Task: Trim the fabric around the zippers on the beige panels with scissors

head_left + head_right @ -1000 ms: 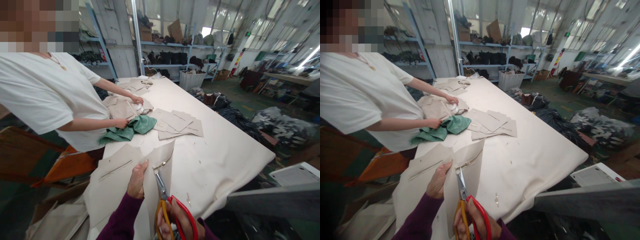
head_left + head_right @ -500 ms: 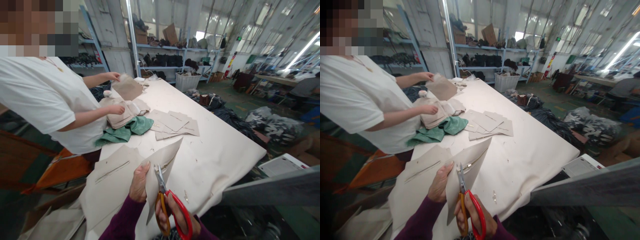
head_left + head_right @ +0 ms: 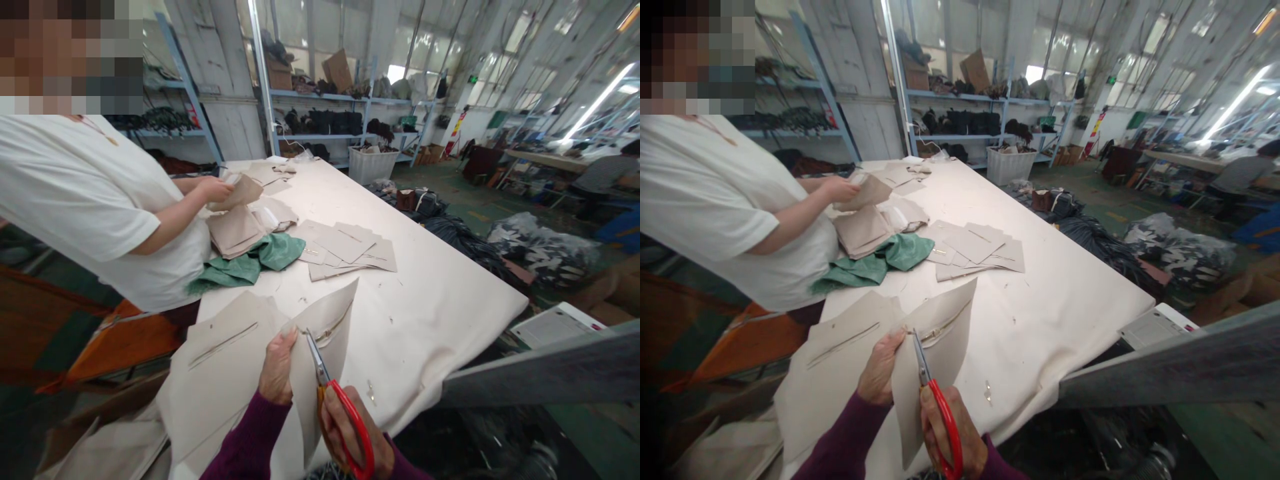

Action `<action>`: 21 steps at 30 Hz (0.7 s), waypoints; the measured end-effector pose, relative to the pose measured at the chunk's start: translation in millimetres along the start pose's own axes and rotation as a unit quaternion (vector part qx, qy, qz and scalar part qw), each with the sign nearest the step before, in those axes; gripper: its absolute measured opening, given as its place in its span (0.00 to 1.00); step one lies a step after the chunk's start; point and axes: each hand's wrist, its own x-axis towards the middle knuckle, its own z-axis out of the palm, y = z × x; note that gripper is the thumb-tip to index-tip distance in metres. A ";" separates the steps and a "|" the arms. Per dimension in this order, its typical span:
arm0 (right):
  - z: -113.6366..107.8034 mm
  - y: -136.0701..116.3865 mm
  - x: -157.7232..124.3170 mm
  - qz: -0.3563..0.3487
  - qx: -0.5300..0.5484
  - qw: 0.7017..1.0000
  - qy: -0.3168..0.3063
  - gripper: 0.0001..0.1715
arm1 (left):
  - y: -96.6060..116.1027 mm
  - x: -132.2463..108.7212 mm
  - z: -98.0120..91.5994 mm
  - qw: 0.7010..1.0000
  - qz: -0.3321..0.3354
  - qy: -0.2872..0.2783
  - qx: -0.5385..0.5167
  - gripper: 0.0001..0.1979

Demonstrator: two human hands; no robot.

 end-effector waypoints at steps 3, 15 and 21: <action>-6.9 -1.4 0.5 -0.032 -0.056 0.997 -0.033 0.29 | 1.3 2.4 -4.9 1.000 -0.017 0.009 0.015 0.24; -9.3 -9.0 -1.1 -0.017 0.140 0.979 -0.150 0.34 | -10.4 -1.3 2.1 0.999 0.000 -0.003 0.052 0.20; -7.2 -2.6 6.0 0.013 0.155 0.983 -0.102 0.36 | -14.4 -4.7 7.6 0.999 0.002 0.002 0.047 0.19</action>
